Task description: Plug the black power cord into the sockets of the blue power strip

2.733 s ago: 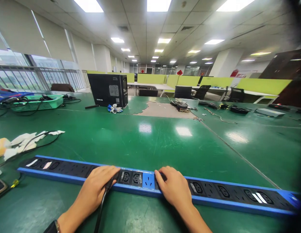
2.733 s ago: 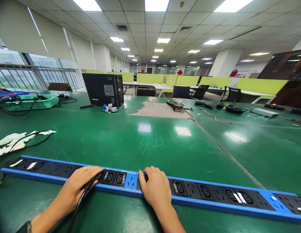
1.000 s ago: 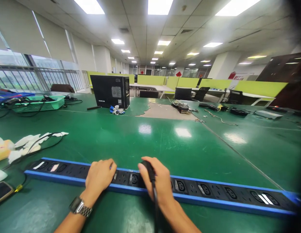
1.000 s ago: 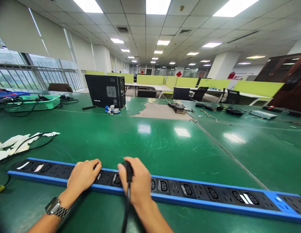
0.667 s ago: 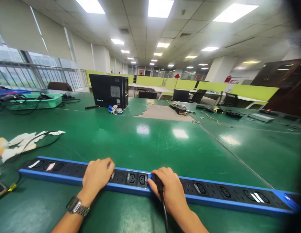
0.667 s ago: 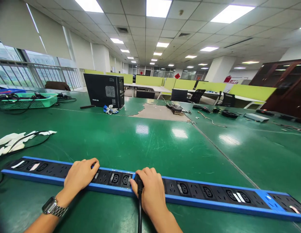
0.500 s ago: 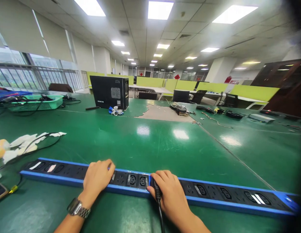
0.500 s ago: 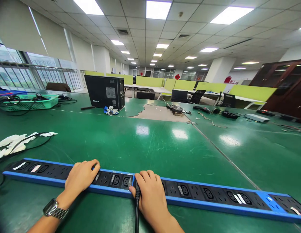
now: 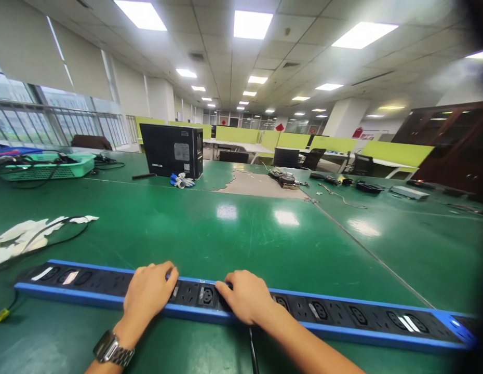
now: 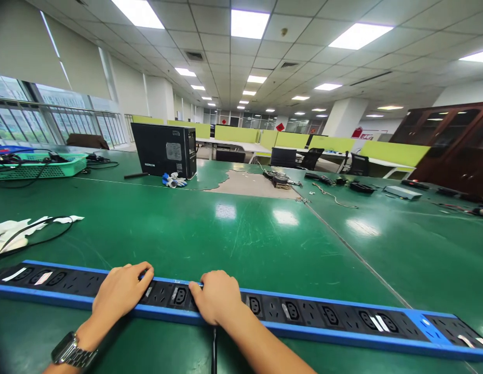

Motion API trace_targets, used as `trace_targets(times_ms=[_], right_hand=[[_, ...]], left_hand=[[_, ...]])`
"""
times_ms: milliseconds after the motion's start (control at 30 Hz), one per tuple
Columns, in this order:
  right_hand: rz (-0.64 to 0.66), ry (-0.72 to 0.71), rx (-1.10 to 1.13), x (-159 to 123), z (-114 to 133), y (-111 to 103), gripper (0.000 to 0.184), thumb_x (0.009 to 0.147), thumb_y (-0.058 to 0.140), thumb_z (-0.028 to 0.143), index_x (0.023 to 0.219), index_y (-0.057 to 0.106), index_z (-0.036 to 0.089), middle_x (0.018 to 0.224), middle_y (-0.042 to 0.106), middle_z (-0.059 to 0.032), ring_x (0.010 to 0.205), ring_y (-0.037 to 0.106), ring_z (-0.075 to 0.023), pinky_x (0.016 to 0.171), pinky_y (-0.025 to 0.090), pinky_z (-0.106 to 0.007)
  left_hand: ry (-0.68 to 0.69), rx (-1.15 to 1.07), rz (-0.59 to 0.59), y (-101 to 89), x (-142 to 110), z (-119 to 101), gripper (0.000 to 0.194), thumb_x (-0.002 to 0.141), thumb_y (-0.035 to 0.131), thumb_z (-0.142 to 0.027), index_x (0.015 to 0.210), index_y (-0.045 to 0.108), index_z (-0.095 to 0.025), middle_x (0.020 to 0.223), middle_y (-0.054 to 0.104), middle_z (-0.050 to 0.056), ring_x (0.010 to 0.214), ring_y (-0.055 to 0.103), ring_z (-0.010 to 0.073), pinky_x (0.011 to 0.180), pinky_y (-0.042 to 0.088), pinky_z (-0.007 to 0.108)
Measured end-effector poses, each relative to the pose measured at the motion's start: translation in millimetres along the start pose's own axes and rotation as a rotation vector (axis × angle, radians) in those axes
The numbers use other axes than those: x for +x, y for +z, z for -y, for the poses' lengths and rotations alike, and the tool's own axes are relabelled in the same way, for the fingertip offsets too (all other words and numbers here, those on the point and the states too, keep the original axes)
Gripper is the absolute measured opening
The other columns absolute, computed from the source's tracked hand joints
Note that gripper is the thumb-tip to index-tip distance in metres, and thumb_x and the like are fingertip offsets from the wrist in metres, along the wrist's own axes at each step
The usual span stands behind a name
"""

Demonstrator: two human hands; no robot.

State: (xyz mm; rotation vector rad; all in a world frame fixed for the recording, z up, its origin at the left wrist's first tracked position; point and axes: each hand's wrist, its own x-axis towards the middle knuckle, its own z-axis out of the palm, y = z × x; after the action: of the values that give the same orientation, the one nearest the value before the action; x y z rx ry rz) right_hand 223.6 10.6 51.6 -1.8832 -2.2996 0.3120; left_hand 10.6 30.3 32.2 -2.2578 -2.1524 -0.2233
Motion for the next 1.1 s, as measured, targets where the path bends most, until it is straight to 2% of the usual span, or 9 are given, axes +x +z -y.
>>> trace_targets(times_ms=[233, 367, 500, 600, 667, 767, 867, 1000, 1100], right_hand=[[-0.072, -0.006, -0.047, 5, -4, 6, 0.028, 0.084, 0.054, 0.037, 0.072, 0.071, 0.018, 0.077, 0.072, -0.0152, 0.074, 0.069, -0.0288, 0.062, 0.047, -0.037], [-0.073, 0.032, 0.015, 5, 0, 7, 0.032, 0.084, 0.053, 0.041, 0.070, 0.070, 0.017, 0.078, 0.072, -0.0162, 0.076, 0.068, -0.0300, 0.066, 0.047, -0.040], [-0.154, 0.014, 0.316, -1, -9, 11, 0.035, 0.087, 0.049, 0.045, 0.089, 0.071, 0.018, 0.087, 0.072, -0.0119, 0.084, 0.066, -0.0250, 0.074, 0.047, -0.037], [-0.298, -0.002, 0.639, -15, -31, 15, 0.032, 0.090, 0.044, 0.040, 0.096, 0.068, 0.019, 0.097, 0.071, -0.0076, 0.092, 0.063, -0.0199, 0.082, 0.048, -0.033], [-0.335, -0.002, 0.730, -30, -49, 13, 0.028, 0.090, 0.044, 0.034, 0.098, 0.066, 0.020, 0.098, 0.070, -0.0067, 0.091, 0.063, -0.0189, 0.083, 0.048, -0.033], [-0.271, -0.113, 0.540, -54, -67, 8, 0.029, 0.080, 0.054, 0.022, 0.108, 0.063, 0.023, 0.099, 0.067, -0.0043, 0.092, 0.059, -0.0194, 0.085, 0.046, -0.035], [-0.233, -0.224, 0.288, -62, -67, 10, 0.042, 0.077, 0.064, 0.027, 0.118, 0.059, 0.025, 0.100, 0.065, -0.0050, 0.090, 0.056, -0.0210, 0.081, 0.044, -0.036], [-0.419, -0.241, 0.104, -51, -56, 31, 0.029, 0.084, 0.061, 0.043, 0.104, 0.064, 0.021, 0.084, 0.063, -0.0052, 0.078, 0.052, -0.0196, 0.069, 0.037, -0.032], [-0.531, -0.250, 0.147, -45, -52, 44, 0.026, 0.086, 0.058, 0.044, 0.097, 0.066, 0.021, 0.077, 0.062, -0.0038, 0.073, 0.052, -0.0177, 0.066, 0.035, -0.030]], left_hand=[[-0.006, -0.034, 0.030, 1.9, 5, -6, 0.037, 0.091, 0.034, -0.031, 0.081, 0.069, -0.025, 0.085, 0.073, 0.004, 0.086, 0.062, 0.0242, 0.075, 0.037, 0.035], [-0.005, -0.041, 0.014, 3.4, 1, -23, 0.035, 0.092, 0.035, -0.031, 0.084, 0.068, -0.025, 0.092, 0.073, 0.004, 0.090, 0.061, 0.0243, 0.078, 0.036, 0.037], [0.146, -0.167, 0.011, 7.4, -10, -58, 0.032, 0.094, 0.037, -0.032, 0.090, 0.068, -0.025, 0.093, 0.072, 0.003, 0.093, 0.061, 0.0231, 0.083, 0.036, 0.038], [0.201, -0.285, 0.033, 9.8, -15, -79, 0.033, 0.096, 0.037, -0.033, 0.092, 0.068, -0.024, 0.093, 0.072, 0.004, 0.093, 0.062, 0.0214, 0.083, 0.036, 0.036], [0.202, -0.332, 0.045, 10.7, -15, -87, 0.033, 0.096, 0.038, -0.035, 0.092, 0.069, -0.025, 0.094, 0.072, 0.003, 0.092, 0.063, 0.0210, 0.083, 0.036, 0.036], [0.198, -0.295, 0.022, 12.5, -15, -91, 0.034, 0.096, 0.038, -0.036, 0.091, 0.069, -0.024, 0.092, 0.073, 0.004, 0.092, 0.063, 0.0227, 0.084, 0.035, 0.039], [0.187, -0.224, -0.024, 15.0, -17, -92, 0.036, 0.096, 0.038, -0.037, 0.089, 0.069, -0.022, 0.091, 0.072, 0.006, 0.091, 0.062, 0.0238, 0.085, 0.034, 0.041], [0.196, -0.198, -0.040, 18.1, -18, -93, 0.036, 0.096, 0.037, -0.038, 0.089, 0.069, -0.022, 0.090, 0.072, 0.007, 0.089, 0.061, 0.0228, 0.084, 0.035, 0.039], [0.200, -0.175, -0.048, 18.7, -18, -93, 0.037, 0.096, 0.037, -0.038, 0.088, 0.069, -0.021, 0.088, 0.072, 0.007, 0.089, 0.061, 0.0232, 0.083, 0.036, 0.039]])
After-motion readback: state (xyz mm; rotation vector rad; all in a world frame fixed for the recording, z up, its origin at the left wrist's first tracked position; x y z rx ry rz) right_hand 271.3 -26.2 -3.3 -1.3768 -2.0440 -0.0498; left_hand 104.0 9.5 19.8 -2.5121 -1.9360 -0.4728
